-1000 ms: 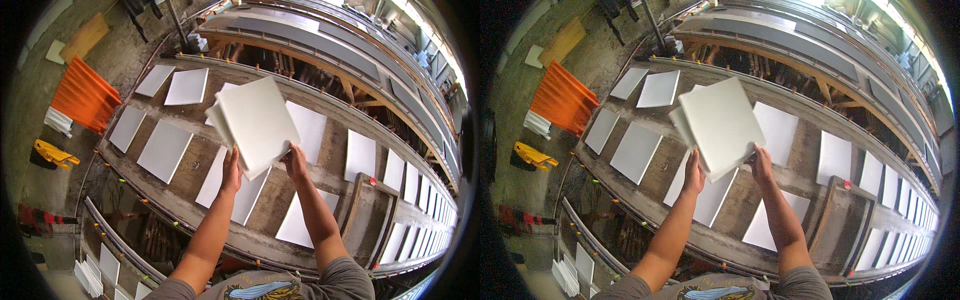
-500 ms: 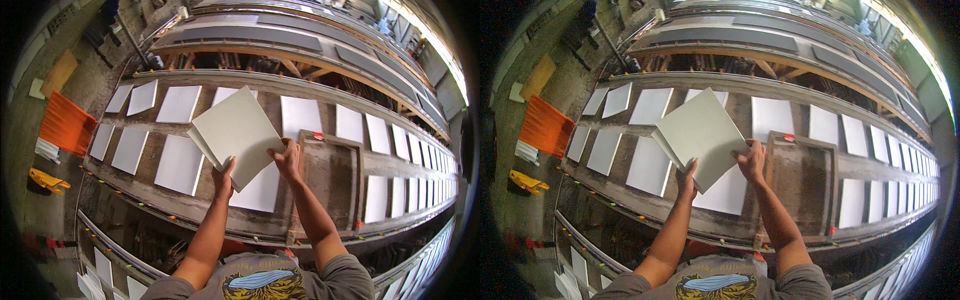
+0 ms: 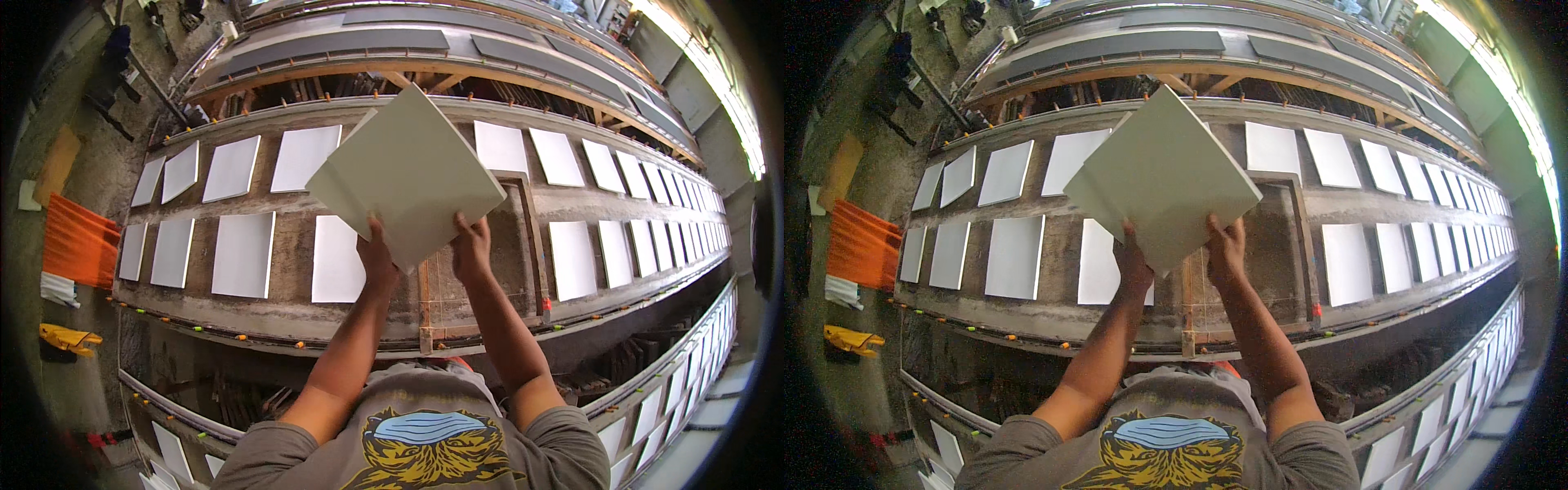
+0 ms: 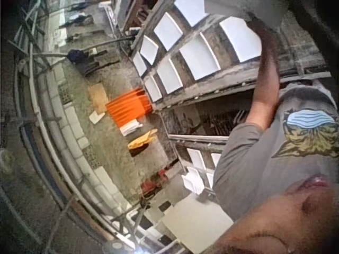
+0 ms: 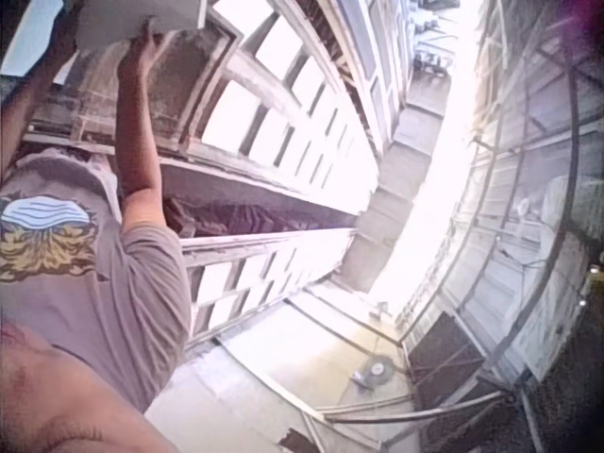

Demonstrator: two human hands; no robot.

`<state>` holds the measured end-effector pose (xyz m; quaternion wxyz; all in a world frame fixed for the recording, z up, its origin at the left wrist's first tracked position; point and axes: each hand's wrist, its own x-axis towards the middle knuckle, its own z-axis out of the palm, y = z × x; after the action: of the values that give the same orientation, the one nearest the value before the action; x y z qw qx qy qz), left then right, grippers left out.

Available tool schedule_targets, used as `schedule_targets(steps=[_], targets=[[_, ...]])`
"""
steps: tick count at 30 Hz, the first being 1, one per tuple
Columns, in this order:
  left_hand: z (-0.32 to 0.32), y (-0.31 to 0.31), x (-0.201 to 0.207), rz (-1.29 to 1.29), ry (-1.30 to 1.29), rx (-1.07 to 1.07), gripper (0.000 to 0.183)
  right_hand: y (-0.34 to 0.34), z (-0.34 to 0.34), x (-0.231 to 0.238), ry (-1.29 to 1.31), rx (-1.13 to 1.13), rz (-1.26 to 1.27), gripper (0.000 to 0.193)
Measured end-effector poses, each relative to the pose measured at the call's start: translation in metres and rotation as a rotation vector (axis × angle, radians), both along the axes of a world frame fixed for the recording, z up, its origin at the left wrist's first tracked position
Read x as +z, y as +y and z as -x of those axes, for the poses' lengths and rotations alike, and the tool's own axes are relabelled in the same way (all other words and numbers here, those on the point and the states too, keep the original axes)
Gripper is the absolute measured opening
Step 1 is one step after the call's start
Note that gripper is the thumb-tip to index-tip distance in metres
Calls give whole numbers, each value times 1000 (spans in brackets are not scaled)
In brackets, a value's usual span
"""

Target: The person repeatedly picks up white rectangular panels, places them into a wooden frame on a curved conveyor, presses them flat, and then removes them to place them on the conveyor. The cycle continues with multiple panels throughout the clip.

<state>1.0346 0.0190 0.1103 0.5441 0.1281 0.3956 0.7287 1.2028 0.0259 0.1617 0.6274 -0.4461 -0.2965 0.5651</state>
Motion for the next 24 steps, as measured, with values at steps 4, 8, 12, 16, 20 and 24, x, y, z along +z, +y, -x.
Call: schedule_targets(steps=[4, 8, 12, 16, 20, 24], targets=[[15, 11, -21, 5, 168, 30, 76, 17, -77, 39, 75, -205, -82, 54], [20, -10, -33, 137, 130, -52, 78, 19, -204, 37, -234, -360, -102, 54], [6, -30, -61, 125, 110, 41, 73, 12, -285, 12, -291, -457, -48, 51], [-14, -39, -76, 218, 180, 104, 69, 10, -342, -29, -239, -629, 148, 52], [-7, -43, -104, 132, 257, 301, 68, 17, -378, -38, -215, -638, 263, 51], [-8, -46, -82, 342, 234, 466, 67, 29, -424, -84, -378, -520, 336, 44]])
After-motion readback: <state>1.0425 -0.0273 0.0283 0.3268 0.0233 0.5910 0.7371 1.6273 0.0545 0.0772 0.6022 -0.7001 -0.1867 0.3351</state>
